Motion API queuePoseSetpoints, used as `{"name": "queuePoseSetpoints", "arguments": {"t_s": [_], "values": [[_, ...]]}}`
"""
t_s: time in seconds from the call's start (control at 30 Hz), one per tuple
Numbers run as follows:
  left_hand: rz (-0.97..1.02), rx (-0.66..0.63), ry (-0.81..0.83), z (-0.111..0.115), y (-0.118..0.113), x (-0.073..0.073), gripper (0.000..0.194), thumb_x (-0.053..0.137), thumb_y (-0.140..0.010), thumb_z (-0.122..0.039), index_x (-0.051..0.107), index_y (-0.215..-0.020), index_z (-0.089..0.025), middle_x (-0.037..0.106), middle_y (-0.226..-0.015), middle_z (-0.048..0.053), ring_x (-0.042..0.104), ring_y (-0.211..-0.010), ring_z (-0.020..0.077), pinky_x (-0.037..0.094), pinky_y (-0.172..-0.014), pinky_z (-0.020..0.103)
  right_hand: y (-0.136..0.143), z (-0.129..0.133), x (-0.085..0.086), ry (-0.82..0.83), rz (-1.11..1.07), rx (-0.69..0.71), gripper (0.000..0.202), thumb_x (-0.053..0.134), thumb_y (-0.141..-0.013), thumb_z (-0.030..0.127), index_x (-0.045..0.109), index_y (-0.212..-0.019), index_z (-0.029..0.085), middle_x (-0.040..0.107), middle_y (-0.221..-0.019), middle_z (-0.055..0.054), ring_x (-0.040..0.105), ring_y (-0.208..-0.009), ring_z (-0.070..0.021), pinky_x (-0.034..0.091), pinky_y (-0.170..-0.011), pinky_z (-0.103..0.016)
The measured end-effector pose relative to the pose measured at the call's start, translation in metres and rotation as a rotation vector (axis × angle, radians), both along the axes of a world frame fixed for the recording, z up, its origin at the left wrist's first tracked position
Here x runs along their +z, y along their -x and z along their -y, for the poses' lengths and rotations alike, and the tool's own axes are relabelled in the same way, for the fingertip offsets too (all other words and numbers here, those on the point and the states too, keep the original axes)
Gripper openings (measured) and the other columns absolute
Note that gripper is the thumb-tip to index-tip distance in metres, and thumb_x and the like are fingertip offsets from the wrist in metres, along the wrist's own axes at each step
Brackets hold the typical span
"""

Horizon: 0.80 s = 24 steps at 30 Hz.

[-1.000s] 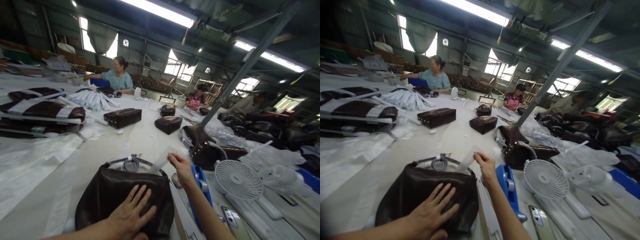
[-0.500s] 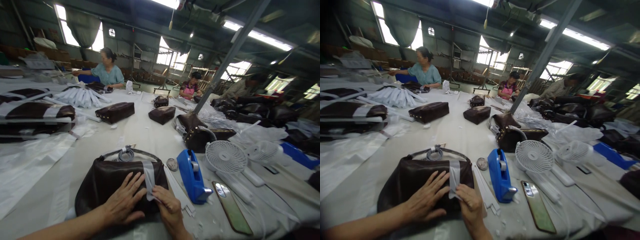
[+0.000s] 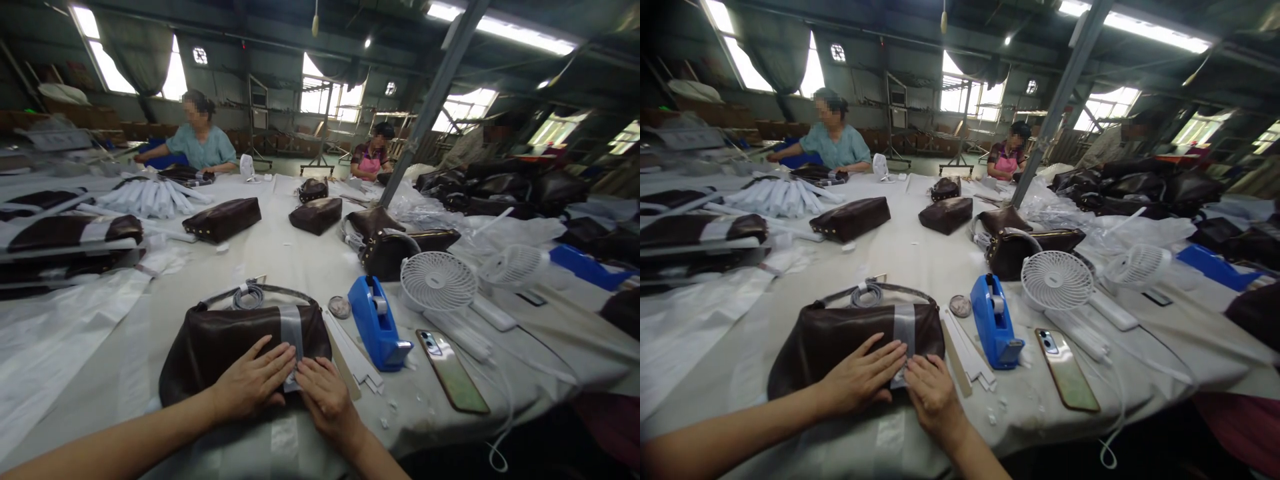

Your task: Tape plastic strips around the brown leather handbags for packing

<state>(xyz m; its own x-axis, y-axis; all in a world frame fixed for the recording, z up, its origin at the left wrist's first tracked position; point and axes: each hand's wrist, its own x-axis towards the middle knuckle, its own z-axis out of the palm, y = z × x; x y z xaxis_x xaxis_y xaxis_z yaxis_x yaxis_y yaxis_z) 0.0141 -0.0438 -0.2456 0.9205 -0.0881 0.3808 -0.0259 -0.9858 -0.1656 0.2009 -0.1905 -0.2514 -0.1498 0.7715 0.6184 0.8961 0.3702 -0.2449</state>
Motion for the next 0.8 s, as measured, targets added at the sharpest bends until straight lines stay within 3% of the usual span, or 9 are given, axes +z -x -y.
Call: {"name": "queuePoseSetpoints", "arguments": {"t_s": [0.1, 0.3, 0.37, 0.47, 0.57, 0.7, 0.8], "values": [[0.024, -0.049, -0.037, 0.004, -0.001, -0.008, 0.046, 0.046, -0.097, -0.041, 0.049, -0.135, -0.015, 0.048, -0.143, 0.011, 0.038, -0.137, 0.0248, 0.016, -0.119, 0.048, 0.004, 0.004, -0.001, 0.01, 0.079, -0.011, 0.033, 0.052, -0.089, 0.013, 0.062, -0.12, 0.018, 0.07, -0.117, -0.01, 0.06, -0.117, -0.0229, 0.047, -0.102, -0.045], [-0.03, 0.029, -0.105, 0.019, 0.0, -0.014, 0.045, 0.045, -0.097, -0.029, 0.044, -0.139, -0.011, 0.042, -0.147, 0.016, 0.038, -0.136, 0.0288, 0.025, -0.115, 0.049, 0.009, 0.021, -0.003, 0.041, 0.158, -0.087, 0.037, 0.049, -0.091, 0.016, 0.056, -0.128, 0.016, 0.064, -0.126, -0.011, 0.055, -0.122, -0.026, 0.044, -0.101, -0.049], [-0.049, 0.028, -0.103, 0.02, 0.002, -0.014, 0.047, 0.046, -0.097, -0.029, 0.043, -0.14, -0.013, 0.04, -0.148, 0.016, 0.037, -0.137, 0.03, 0.026, -0.114, 0.05, 0.017, 0.035, -0.006, 0.044, 0.064, -0.157, 0.029, 0.049, -0.092, 0.016, 0.06, -0.119, 0.018, 0.068, -0.117, -0.01, 0.059, -0.114, -0.0251, 0.047, -0.095, -0.045], [-0.062, 0.02, -0.079, 0.018, 0.003, -0.015, 0.047, 0.046, -0.097, -0.03, 0.042, -0.141, -0.015, 0.04, -0.149, 0.014, 0.034, -0.138, 0.0286, 0.025, -0.115, 0.05, 0.041, 0.055, -0.015, 0.118, -0.145, -0.355, 0.009, 0.055, -0.091, 0.024, 0.064, -0.092, 0.021, 0.068, -0.087, -0.005, 0.062, -0.086, -0.0226, 0.048, -0.077, -0.039], [-0.037, 0.015, -0.047, 0.016, 0.002, -0.015, 0.045, 0.044, -0.097, -0.031, 0.043, -0.14, -0.016, 0.043, -0.147, 0.013, 0.035, -0.138, 0.0261, 0.023, -0.116, 0.048, 0.068, 0.062, -0.027, 0.251, -0.165, -0.523, 0.019, 0.068, -0.081, 0.038, 0.06, -0.086, 0.021, 0.062, -0.08, -0.005, 0.056, -0.076, -0.0244, 0.043, -0.069, -0.038], [-0.034, 0.015, -0.011, 0.016, 0.002, -0.011, 0.042, 0.043, -0.098, -0.025, 0.044, -0.14, -0.016, 0.048, -0.144, 0.011, 0.037, -0.137, 0.0236, 0.023, -0.117, 0.046, 0.086, 0.053, -0.035, 0.267, -0.147, -0.599, 0.008, 0.062, -0.083, 0.023, 0.055, -0.079, 0.023, 0.059, -0.077, -0.003, 0.055, -0.074, -0.0229, 0.037, -0.067, -0.035], [-0.034, 0.014, 0.016, 0.016, 0.002, -0.008, 0.042, 0.042, -0.098, -0.023, 0.044, -0.139, -0.015, 0.049, -0.143, 0.011, 0.039, -0.136, 0.0232, 0.023, -0.116, 0.045, 0.083, 0.048, -0.032, 0.28, -0.172, -0.593, 0.013, 0.057, -0.083, 0.015, 0.05, -0.075, 0.022, 0.059, -0.075, -0.003, 0.056, -0.071, -0.0215, 0.037, -0.064, -0.033]]}}
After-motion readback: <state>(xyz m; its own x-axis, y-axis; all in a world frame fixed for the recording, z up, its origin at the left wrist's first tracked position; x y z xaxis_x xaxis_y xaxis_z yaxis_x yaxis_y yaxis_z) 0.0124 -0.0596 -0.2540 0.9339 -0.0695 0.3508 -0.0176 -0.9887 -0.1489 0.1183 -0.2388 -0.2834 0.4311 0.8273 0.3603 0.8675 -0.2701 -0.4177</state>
